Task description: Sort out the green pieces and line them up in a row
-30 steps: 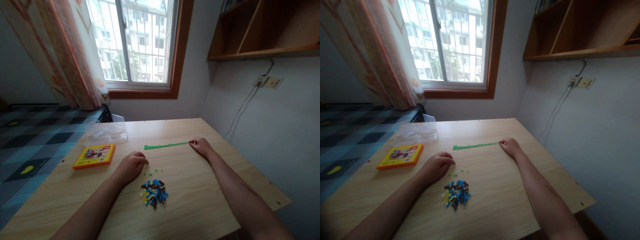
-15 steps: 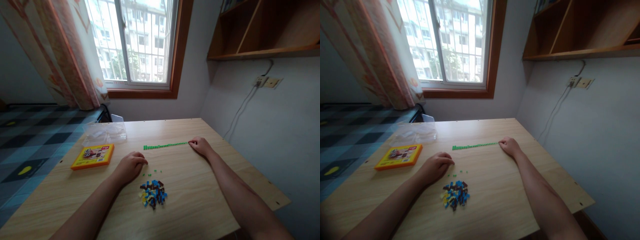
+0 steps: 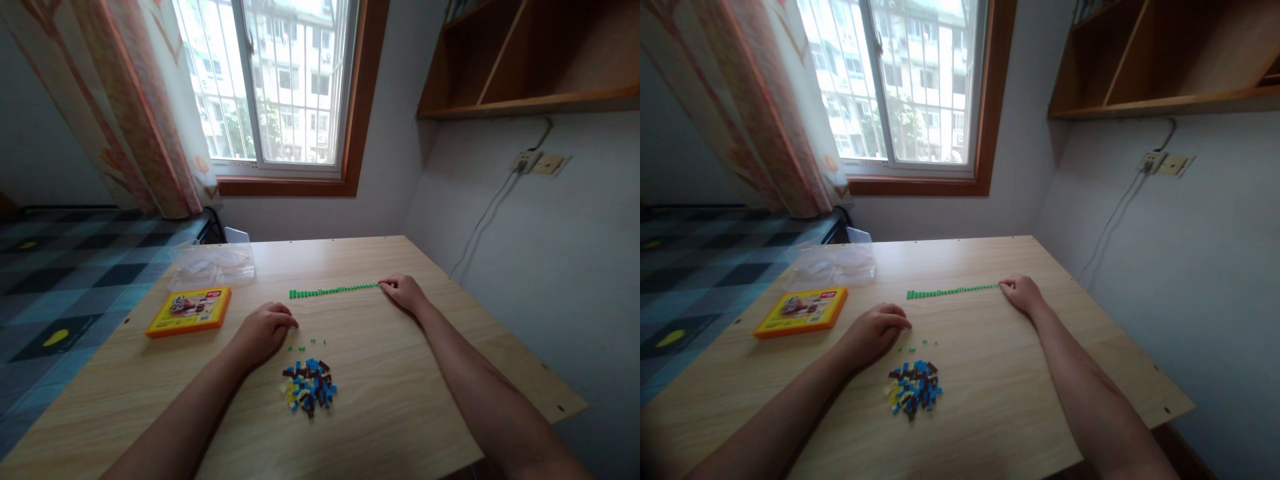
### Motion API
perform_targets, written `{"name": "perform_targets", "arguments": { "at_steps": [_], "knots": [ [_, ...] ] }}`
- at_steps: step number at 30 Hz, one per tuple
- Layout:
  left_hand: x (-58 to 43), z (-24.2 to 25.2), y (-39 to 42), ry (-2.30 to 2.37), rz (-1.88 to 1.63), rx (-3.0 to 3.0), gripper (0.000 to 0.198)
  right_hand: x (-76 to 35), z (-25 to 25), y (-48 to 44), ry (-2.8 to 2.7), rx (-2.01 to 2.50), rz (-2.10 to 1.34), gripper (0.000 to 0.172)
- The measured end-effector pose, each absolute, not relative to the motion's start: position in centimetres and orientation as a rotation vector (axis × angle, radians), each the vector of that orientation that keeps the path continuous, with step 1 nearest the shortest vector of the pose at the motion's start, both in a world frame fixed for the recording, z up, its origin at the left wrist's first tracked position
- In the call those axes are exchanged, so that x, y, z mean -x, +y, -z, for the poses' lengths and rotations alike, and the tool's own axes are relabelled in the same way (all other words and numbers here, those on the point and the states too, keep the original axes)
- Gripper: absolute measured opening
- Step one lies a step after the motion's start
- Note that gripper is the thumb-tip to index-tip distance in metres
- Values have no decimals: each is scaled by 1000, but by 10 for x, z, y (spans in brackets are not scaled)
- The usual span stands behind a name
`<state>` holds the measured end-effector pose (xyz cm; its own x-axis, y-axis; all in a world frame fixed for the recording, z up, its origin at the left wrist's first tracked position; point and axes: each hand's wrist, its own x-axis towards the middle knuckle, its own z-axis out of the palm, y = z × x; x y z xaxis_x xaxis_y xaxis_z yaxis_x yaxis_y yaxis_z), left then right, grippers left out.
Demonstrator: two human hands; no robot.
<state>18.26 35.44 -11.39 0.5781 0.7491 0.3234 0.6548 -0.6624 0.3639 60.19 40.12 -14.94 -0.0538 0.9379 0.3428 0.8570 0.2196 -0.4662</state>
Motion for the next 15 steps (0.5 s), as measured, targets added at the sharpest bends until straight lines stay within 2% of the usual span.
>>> {"name": "perform_targets", "arguments": {
  "at_steps": [15],
  "knots": [
    [-183,114,354,1155,-673,-2637,30,-600,146,397,-1910,1691,-126,24]
  ]
}}
